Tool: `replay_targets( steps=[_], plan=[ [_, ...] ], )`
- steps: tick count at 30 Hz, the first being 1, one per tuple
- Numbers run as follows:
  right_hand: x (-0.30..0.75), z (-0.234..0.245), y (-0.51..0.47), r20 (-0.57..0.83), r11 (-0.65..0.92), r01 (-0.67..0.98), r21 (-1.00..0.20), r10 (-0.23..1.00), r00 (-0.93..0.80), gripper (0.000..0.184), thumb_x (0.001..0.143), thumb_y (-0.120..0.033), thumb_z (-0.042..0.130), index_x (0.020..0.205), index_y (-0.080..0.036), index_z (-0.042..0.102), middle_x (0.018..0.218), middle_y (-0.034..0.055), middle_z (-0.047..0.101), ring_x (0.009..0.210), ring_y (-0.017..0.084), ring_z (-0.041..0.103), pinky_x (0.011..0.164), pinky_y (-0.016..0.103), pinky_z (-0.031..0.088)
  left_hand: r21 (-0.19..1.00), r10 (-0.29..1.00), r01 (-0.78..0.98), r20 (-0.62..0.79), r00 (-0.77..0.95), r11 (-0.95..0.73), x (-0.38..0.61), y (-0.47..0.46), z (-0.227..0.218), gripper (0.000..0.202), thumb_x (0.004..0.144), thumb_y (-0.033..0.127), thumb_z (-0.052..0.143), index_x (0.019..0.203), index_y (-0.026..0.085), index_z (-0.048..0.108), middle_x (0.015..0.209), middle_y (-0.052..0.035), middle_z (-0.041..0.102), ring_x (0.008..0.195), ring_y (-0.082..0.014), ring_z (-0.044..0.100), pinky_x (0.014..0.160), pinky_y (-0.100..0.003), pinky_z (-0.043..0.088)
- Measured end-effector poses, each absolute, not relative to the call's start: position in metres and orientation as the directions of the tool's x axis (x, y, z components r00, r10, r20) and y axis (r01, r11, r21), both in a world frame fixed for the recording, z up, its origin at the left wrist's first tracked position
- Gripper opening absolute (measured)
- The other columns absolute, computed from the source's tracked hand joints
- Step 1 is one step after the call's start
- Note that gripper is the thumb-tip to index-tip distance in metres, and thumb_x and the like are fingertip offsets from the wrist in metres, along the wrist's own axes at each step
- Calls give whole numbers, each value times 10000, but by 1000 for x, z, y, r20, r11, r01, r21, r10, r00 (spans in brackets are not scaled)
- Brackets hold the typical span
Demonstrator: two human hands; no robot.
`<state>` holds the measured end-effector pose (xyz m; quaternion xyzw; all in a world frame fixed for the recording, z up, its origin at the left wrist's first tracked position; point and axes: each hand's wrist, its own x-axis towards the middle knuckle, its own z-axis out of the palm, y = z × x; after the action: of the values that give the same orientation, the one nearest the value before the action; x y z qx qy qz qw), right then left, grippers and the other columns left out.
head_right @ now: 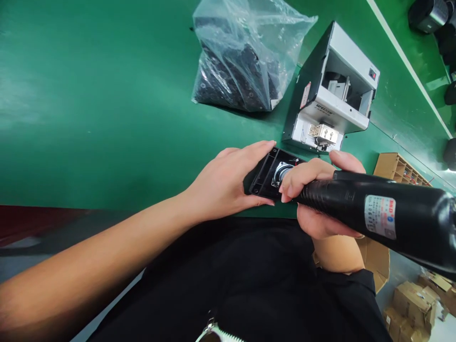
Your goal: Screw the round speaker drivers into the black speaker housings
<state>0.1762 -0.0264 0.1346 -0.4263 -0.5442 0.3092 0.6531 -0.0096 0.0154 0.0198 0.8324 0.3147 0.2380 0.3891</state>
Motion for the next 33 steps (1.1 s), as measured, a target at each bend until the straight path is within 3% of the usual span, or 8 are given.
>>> replay_targets(
  steps=[5,11,17,23,29,33],
  plan=[
    [179,136,-28,422,425,27,-905,888,185,533,1078,-845,681,1407,-462,851,745,-68,781,465,165,661,492,341,641,804,711,354,118,693,-477,-9,15,22,1309,943,694,1010,1935,224,298,1926,-233,532,1809,-429,506,1395,-535,499],
    [178,140,-31,407,407,40,-912,891,201,562,997,-866,784,1368,-449,856,722,-68,776,473,179,682,504,354,664,813,712,338,128,691,-474,-8,15,20,1287,959,701,990,1935,222,302,1924,-239,531,1809,-437,505,1393,-551,497],
    [182,140,-31,378,373,65,-926,906,190,564,1027,-916,683,1396,-511,820,712,-87,750,414,177,620,471,365,634,822,713,329,127,690,-465,-9,16,21,1297,959,719,985,1934,203,305,1920,-248,533,1801,-442,515,1382,-547,504],
    [182,141,-30,364,364,36,-931,914,181,556,969,-890,795,1354,-495,871,727,-82,798,461,185,682,493,359,648,822,715,324,137,686,-469,-9,15,21,1290,952,686,998,1936,233,298,1915,-242,543,1797,-438,523,1387,-554,498],
    [179,139,-29,398,400,32,-916,897,193,527,1048,-851,724,1378,-468,872,747,-88,804,461,167,684,490,345,652,822,715,318,145,684,-472,-7,15,22,1312,933,671,1029,1922,188,315,1912,-260,539,1791,-430,532,1367,-520,508],
    [179,140,-29,384,387,26,-922,898,215,511,1016,-838,783,1342,-458,888,727,-90,801,449,165,670,489,339,648,821,713,331,126,690,-465,-7,15,25,1303,934,658,1033,1922,203,316,1916,-250,538,1789,-423,536,1351,-508,515]
  ],
)
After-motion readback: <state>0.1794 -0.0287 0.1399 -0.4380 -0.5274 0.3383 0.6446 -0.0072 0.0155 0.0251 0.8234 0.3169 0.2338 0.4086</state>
